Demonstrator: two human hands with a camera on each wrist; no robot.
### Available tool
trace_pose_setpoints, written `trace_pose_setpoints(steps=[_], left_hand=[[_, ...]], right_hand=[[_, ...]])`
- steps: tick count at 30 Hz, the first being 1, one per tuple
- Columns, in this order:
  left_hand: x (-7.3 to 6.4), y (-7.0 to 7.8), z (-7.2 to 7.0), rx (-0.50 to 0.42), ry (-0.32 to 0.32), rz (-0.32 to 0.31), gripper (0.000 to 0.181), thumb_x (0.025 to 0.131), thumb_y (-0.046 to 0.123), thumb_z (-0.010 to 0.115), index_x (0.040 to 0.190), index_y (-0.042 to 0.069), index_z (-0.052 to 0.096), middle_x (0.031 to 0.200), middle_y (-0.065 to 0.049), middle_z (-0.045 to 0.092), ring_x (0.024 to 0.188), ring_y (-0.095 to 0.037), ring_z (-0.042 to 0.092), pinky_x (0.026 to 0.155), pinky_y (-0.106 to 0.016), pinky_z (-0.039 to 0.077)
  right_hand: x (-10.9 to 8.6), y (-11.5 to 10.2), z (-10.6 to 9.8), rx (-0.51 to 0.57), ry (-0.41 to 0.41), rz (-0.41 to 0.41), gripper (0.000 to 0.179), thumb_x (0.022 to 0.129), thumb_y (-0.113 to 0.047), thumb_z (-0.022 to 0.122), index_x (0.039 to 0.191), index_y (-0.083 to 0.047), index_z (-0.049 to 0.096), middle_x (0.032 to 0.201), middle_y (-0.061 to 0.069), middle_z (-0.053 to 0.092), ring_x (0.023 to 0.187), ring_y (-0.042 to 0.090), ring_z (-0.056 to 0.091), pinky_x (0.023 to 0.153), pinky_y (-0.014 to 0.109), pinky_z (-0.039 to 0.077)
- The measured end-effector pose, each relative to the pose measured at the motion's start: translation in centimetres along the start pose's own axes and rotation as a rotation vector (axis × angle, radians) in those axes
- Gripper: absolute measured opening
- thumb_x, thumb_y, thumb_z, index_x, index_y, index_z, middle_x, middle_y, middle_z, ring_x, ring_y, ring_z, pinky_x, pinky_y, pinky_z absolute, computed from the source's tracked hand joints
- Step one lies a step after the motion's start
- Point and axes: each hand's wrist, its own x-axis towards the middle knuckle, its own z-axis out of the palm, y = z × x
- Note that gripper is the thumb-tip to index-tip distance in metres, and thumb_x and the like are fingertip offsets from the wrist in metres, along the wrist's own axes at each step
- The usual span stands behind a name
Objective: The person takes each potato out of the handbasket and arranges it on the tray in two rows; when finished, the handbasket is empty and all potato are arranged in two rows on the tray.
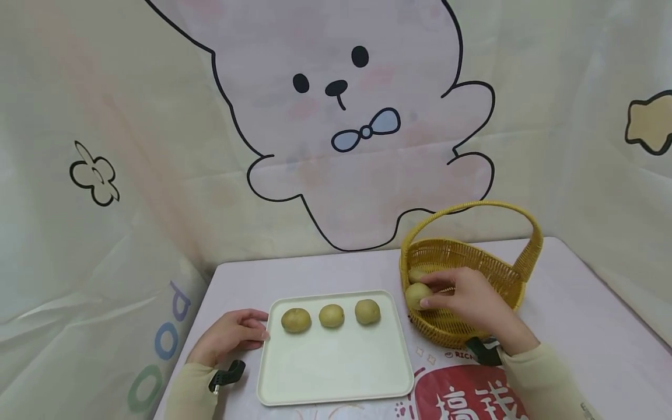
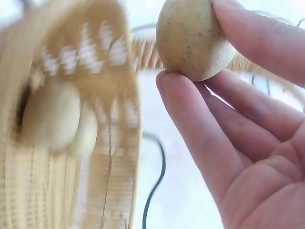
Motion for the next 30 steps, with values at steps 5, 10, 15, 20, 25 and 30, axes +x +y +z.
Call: trace_pose_setpoints(steps=[5,10,15,20,25,30], left_hand=[[-0.1,0.0,-0.2,-0.002,-0.013,0.018,0.057,0.092,0.013,0.085,0.141,-0.005,0.063,0.099,-0.007,0.078,0.092,-0.018,0.075,0.084,-0.032,0.066],[-0.2,0.1,-0.4,-0.031,-0.017,0.02,0.058,0.091,0.011,0.085,0.142,-0.005,0.062,0.098,-0.006,0.077,0.092,-0.018,0.075,0.084,-0.032,0.066],[-0.2,0.1,-0.5,-0.048,-0.027,0.035,0.056,0.092,0.011,0.084,0.141,-0.005,0.062,0.097,-0.005,0.077,0.092,-0.017,0.075,0.085,-0.031,0.066],[-0.2,-0.1,-0.5,-0.067,-0.044,0.045,0.054,0.093,0.009,0.082,0.141,-0.008,0.061,0.096,-0.005,0.078,0.092,-0.015,0.075,0.084,-0.029,0.066],[0.0,0.0,-0.5,-0.073,-0.038,0.041,0.056,0.091,0.008,0.083,0.141,-0.006,0.062,0.096,-0.005,0.077,0.09,-0.016,0.075,0.084,-0.03,0.066],[-0.1,0.0,-0.4,-0.092,-0.028,0.023,0.057,0.089,0.007,0.085,0.14,-0.004,0.063,0.095,-0.005,0.076,0.09,-0.017,0.075,0.084,-0.032,0.066]], right_hand=[[0.2,-2.3,3.0,0.131,-0.037,0.0,0.037,0.089,-0.028,0.091,0.121,-0.013,0.081,0.113,0.0,0.08,0.104,0.014,0.073,0.086,0.025,0.062],[1.0,-4.4,6.6,0.201,-0.071,0.018,0.038,0.085,-0.026,0.093,0.119,-0.012,0.081,0.108,0.0,0.081,0.099,0.013,0.075,0.081,0.026,0.062],[1.7,-6.4,10.4,0.225,-0.106,-0.012,0.036,0.082,-0.025,0.094,0.114,-0.013,0.082,0.1,-0.004,0.08,0.092,0.011,0.074,0.079,0.025,0.06],[1.8,-8.6,13.7,0.263,-0.161,-0.074,0.035,0.08,-0.023,0.094,0.11,-0.011,0.082,0.095,-0.004,0.078,0.088,0.01,0.073,0.075,0.024,0.057],[1.7,-10.0,16.4,0.286,-0.189,-0.12,0.034,0.079,-0.019,0.094,0.109,-0.008,0.081,0.091,-0.004,0.079,0.086,0.008,0.072,0.074,0.022,0.055],[1.7,-11.1,18.9,0.304,-0.208,-0.13,0.031,0.078,-0.018,0.094,0.103,-0.007,0.081,0.091,-0.004,0.078,0.083,0.003,0.07,0.074,0.021,0.056]])
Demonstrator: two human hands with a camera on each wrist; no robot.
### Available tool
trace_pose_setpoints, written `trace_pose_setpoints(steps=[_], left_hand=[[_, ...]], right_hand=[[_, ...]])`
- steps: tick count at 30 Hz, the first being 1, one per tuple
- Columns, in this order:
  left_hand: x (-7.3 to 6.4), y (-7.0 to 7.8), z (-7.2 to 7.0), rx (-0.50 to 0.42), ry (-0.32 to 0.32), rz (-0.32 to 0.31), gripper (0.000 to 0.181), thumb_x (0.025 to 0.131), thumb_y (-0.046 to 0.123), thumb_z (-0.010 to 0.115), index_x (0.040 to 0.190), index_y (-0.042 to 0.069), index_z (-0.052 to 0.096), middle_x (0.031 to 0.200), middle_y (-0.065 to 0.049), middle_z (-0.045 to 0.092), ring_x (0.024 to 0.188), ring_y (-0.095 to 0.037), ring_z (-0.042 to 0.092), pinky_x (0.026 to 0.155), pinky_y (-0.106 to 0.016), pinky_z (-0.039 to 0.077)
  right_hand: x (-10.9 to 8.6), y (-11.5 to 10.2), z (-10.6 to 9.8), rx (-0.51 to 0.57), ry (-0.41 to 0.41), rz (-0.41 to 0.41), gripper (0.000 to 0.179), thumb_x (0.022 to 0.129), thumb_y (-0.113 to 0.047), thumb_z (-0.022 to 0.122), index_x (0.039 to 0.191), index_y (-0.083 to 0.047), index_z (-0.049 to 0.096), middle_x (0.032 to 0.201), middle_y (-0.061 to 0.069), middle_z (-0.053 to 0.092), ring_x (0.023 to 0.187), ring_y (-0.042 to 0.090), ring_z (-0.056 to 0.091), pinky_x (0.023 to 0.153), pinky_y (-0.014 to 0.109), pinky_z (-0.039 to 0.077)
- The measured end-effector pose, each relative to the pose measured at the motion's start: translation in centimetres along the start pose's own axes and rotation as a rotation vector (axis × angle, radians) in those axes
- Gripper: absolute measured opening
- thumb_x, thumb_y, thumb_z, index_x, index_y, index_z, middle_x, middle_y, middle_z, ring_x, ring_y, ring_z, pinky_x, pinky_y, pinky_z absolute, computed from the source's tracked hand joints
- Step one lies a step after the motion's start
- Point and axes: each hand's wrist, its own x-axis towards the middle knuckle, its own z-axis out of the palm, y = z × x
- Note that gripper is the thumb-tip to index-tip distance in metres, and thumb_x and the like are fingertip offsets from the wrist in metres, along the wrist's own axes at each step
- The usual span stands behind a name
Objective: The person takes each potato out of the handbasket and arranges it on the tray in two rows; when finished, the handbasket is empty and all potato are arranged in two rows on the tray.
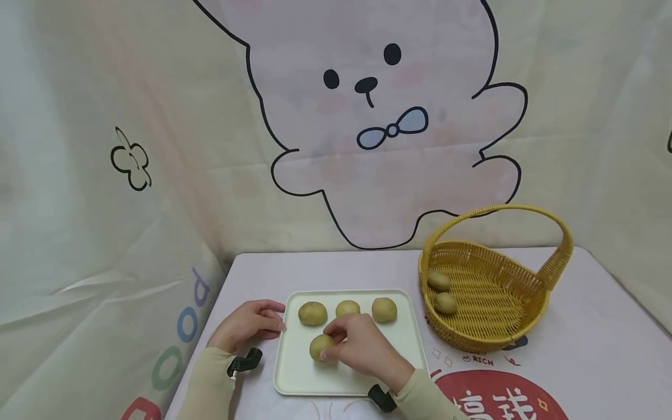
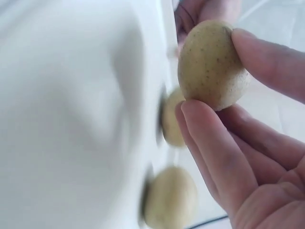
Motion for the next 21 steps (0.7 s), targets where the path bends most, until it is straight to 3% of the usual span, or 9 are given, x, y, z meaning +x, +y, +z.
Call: trace_pose_setpoints(steps=[7,21], left_hand=[[0.0,0.0,0.0,0.0,-0.021,0.019,0.053,0.092,0.006,0.082,0.14,-0.007,0.062,0.094,-0.002,0.077,0.09,-0.015,0.075,0.083,-0.031,0.066],[0.1,-0.1,0.0,0.012,-0.028,0.032,0.054,0.093,0.009,0.082,0.14,-0.007,0.062,0.093,-0.001,0.077,0.088,-0.013,0.074,0.082,-0.03,0.066]], right_hand=[[0.6,0.0,2.2,0.007,-0.008,0.019,0.028,0.076,-0.017,0.093,0.1,-0.008,0.081,0.089,-0.007,0.075,0.08,0.002,0.066,0.074,0.02,0.056],[1.0,0.0,3.8,-0.084,0.016,0.011,0.027,0.077,-0.019,0.094,0.099,-0.009,0.081,0.081,-0.01,0.071,0.074,-0.004,0.059,0.068,0.019,0.052]])
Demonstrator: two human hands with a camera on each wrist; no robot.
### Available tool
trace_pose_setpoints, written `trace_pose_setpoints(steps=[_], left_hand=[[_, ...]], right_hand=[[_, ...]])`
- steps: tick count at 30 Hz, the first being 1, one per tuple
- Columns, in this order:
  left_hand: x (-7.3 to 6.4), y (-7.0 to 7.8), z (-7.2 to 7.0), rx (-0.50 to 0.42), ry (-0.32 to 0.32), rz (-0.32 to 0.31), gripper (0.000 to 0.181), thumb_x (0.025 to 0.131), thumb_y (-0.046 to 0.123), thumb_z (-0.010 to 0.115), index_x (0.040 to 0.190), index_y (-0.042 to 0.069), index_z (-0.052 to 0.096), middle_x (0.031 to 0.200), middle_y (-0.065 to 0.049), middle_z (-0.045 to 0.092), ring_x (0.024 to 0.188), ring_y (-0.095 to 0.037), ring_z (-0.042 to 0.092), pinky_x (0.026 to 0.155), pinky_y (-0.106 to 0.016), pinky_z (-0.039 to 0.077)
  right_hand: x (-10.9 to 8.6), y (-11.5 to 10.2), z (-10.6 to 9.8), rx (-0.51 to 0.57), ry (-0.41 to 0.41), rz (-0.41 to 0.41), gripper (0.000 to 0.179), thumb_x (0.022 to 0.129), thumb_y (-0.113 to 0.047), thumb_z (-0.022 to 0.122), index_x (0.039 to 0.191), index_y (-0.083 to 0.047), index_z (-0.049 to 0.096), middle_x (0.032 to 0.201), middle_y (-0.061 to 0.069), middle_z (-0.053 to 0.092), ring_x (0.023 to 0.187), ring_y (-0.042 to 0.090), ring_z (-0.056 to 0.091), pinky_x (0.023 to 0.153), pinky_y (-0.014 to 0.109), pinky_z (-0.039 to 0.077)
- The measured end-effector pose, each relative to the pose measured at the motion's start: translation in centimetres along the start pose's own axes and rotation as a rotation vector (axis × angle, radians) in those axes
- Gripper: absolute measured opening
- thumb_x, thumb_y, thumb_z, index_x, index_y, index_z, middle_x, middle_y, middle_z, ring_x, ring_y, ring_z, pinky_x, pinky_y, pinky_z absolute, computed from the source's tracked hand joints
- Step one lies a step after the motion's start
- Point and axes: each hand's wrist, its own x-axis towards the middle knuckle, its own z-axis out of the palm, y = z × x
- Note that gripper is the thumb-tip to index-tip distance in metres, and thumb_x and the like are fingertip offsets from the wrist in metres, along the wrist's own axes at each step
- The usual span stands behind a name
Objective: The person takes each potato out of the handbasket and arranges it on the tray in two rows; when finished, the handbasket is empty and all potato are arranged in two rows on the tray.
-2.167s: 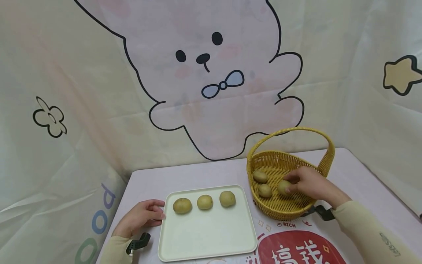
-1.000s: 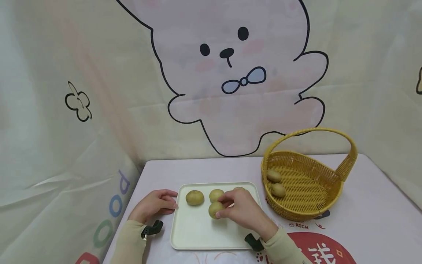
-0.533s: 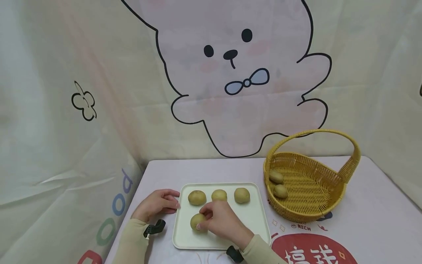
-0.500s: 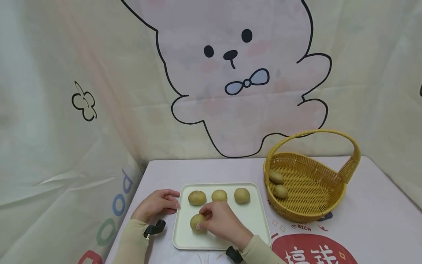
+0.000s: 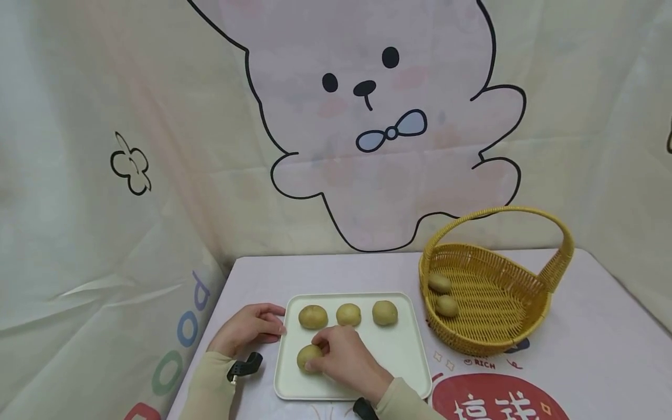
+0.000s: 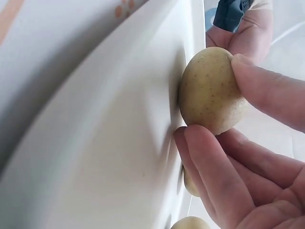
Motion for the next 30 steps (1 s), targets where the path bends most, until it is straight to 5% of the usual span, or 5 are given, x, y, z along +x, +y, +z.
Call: trace_pose_setpoints(steps=[30], left_hand=[[0.07,-0.1,-0.02,0.006,0.01,-0.018,0.055,0.093,0.009,0.083,0.141,-0.006,0.062,0.095,-0.004,0.077,0.088,-0.015,0.075,0.082,-0.031,0.066]], right_hand=[[-0.15,-0.39,-0.31,-0.001,0.005,0.024,0.034,0.077,-0.024,0.096,0.102,-0.007,0.08,0.085,-0.002,0.073,0.076,0.001,0.059,0.069,0.021,0.051]])
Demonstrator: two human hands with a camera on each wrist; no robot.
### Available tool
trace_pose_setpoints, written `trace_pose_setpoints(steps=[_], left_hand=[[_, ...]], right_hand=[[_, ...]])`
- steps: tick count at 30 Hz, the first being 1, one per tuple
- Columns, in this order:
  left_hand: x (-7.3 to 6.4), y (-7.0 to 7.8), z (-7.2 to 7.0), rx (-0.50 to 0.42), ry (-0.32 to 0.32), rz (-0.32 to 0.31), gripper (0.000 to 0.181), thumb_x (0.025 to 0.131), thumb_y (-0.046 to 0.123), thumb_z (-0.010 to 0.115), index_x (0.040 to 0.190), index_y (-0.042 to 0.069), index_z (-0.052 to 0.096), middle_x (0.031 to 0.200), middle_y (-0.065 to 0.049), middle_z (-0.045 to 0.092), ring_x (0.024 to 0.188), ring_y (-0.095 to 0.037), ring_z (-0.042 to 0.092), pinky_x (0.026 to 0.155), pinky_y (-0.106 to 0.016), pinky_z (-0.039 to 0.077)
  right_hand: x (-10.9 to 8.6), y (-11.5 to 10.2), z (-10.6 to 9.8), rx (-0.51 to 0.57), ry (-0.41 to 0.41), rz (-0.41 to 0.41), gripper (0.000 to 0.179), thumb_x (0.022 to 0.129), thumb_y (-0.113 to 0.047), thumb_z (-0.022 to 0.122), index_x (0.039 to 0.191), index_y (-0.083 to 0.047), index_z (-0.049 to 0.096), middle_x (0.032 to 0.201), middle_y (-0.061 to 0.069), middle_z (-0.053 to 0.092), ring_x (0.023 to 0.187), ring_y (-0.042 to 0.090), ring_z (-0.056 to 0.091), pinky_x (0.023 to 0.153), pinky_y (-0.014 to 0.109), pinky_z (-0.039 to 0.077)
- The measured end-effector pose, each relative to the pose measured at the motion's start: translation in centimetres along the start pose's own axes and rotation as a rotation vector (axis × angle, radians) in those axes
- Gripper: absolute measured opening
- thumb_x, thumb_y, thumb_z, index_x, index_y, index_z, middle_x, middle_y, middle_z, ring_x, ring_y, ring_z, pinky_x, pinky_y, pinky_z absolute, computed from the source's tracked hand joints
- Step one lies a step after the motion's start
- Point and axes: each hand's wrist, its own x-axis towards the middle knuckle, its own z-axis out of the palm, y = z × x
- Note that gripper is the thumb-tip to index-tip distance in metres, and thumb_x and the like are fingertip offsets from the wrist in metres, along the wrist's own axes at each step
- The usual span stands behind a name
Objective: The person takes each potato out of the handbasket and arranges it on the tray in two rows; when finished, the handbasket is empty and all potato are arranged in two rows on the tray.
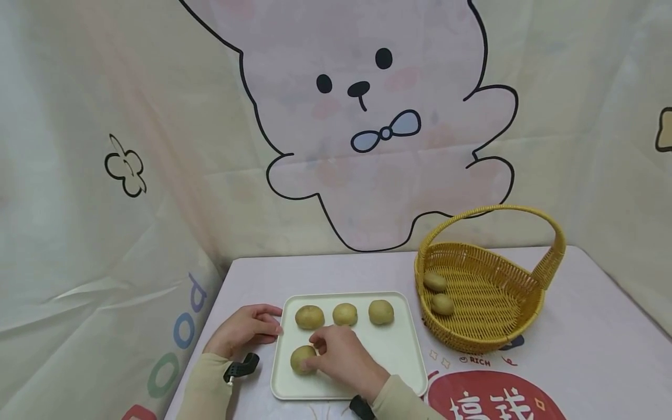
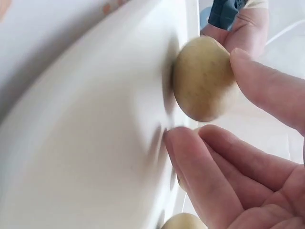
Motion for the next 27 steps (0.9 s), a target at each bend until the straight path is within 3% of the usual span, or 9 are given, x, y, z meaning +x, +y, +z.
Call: trace_pose_setpoints(steps=[8,12,15,20,27], left_hand=[[0.2,0.4,0.1,-0.004,0.004,-0.012,0.057,0.091,0.01,0.085,0.14,-0.006,0.063,0.095,-0.004,0.077,0.088,-0.016,0.076,0.082,-0.032,0.067],[0.2,0.1,0.0,0.005,0.002,-0.01,0.057,0.091,0.01,0.085,0.141,-0.006,0.062,0.094,-0.004,0.077,0.087,-0.016,0.075,0.081,-0.031,0.067],[0.2,-0.2,-0.2,0.014,-0.01,0.01,0.057,0.092,0.009,0.083,0.141,-0.008,0.06,0.094,-0.004,0.077,0.088,-0.015,0.074,0.081,-0.03,0.066],[0.4,-0.2,-0.3,0.011,-0.02,0.034,0.057,0.094,0.009,0.081,0.142,-0.011,0.058,0.094,-0.003,0.078,0.089,-0.014,0.074,0.081,-0.027,0.065],[0.3,-0.3,-0.1,0.012,-0.036,0.014,0.059,0.094,0.012,0.082,0.143,-0.01,0.058,0.094,-0.003,0.077,0.09,-0.015,0.074,0.082,-0.028,0.065]], right_hand=[[-0.3,-0.2,-1.6,0.02,-0.004,0.024,0.039,0.079,-0.029,0.094,0.108,-0.006,0.081,0.095,0.001,0.078,0.085,0.01,0.069,0.072,0.022,0.053],[-1.0,-0.3,-3.8,0.027,-0.005,0.02,0.038,0.084,-0.031,0.091,0.111,-0.006,0.081,0.103,0.005,0.08,0.089,0.012,0.07,0.074,0.024,0.054],[-1.9,0.0,-6.6,-0.003,0.016,0.012,0.036,0.086,-0.033,0.09,0.11,-0.008,0.082,0.105,0.006,0.08,0.09,0.011,0.07,0.074,0.025,0.055],[-3.8,1.5,-13.2,-0.084,0.084,0.013,0.031,0.09,-0.034,0.088,0.11,-0.011,0.082,0.105,0.003,0.08,0.091,0.009,0.072,0.077,0.025,0.058],[-6.3,5.5,-21.7,-0.212,0.169,0.115,0.03,0.094,-0.033,0.085,0.117,-0.014,0.081,0.106,-0.002,0.079,0.099,0.013,0.071,0.085,0.034,0.061]])
